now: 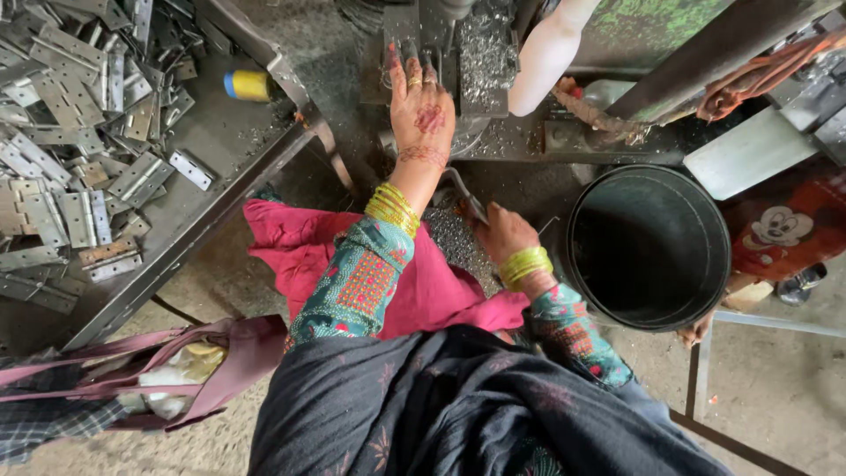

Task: The person repeatedly picks small metal plates from a pile, places them under a drill press, and operates the machine to drill holes. After each cycle, the person removes the plate and places it aside, continuing the process with new plates from the pile.

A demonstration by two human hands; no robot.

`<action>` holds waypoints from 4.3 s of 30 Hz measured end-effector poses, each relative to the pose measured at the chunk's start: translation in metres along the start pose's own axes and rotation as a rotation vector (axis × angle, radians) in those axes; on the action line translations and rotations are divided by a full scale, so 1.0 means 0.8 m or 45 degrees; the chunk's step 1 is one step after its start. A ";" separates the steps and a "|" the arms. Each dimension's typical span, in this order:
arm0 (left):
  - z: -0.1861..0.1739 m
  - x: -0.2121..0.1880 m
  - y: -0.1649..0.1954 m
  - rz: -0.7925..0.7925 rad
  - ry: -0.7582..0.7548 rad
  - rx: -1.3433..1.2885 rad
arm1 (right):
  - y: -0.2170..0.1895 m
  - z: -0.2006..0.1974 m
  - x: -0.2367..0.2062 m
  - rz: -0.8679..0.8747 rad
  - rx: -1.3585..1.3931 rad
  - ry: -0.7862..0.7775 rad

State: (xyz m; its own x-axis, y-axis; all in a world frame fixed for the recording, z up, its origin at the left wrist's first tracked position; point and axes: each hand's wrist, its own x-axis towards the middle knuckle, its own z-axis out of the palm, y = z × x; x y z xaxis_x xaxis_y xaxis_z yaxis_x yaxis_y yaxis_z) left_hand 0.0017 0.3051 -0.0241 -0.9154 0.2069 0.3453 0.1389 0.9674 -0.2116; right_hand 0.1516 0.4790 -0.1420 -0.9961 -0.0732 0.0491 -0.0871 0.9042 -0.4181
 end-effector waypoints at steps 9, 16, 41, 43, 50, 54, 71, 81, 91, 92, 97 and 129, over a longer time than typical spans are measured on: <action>-0.004 -0.003 -0.003 -0.044 0.119 0.143 | -0.001 0.009 -0.014 -0.026 0.043 0.010; -0.014 -0.004 -0.011 0.022 -0.018 -0.051 | 0.011 0.000 0.007 -0.022 0.009 -0.058; -0.031 -0.072 -0.021 0.221 0.306 -0.067 | -0.064 -0.102 0.028 0.024 -0.031 -0.251; -0.039 -0.080 -0.042 0.286 0.375 -0.328 | -0.073 -0.112 0.034 -0.093 0.013 -0.053; -0.075 -0.115 -0.127 -0.061 0.035 -2.202 | -0.139 -0.147 0.061 -0.204 1.771 0.130; -0.096 -0.150 -0.149 -0.186 -0.128 -2.447 | -0.180 -0.154 0.047 -0.123 2.080 -0.016; -0.155 -0.173 -0.138 -0.227 -0.063 -2.578 | -0.207 -0.181 0.032 -0.186 1.747 0.090; -0.073 -0.090 -0.036 0.114 0.339 -0.677 | -0.094 -0.142 0.002 0.047 -0.264 0.002; 0.005 -0.028 -0.006 -0.147 -0.288 -0.455 | -0.024 -0.054 0.018 -0.159 -0.118 -0.240; 0.007 -0.017 -0.010 -0.119 -0.276 -0.346 | -0.025 -0.053 0.022 -0.161 -0.071 -0.214; 0.009 0.030 -0.023 -0.042 -0.238 -0.221 | -0.023 -0.057 0.027 -0.060 0.042 -0.252; 0.039 0.033 -0.014 -0.121 -0.019 -0.065 | 0.000 -0.015 0.004 -0.042 0.109 -0.133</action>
State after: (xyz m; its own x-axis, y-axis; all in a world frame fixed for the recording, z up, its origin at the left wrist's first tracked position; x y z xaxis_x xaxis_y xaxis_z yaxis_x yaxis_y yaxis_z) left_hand -0.0356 0.2953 -0.0416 -0.9309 0.1123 0.3477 0.0700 0.9888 -0.1320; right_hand 0.1485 0.4837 -0.1306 -0.9883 -0.1495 -0.0287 -0.1160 0.8618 -0.4939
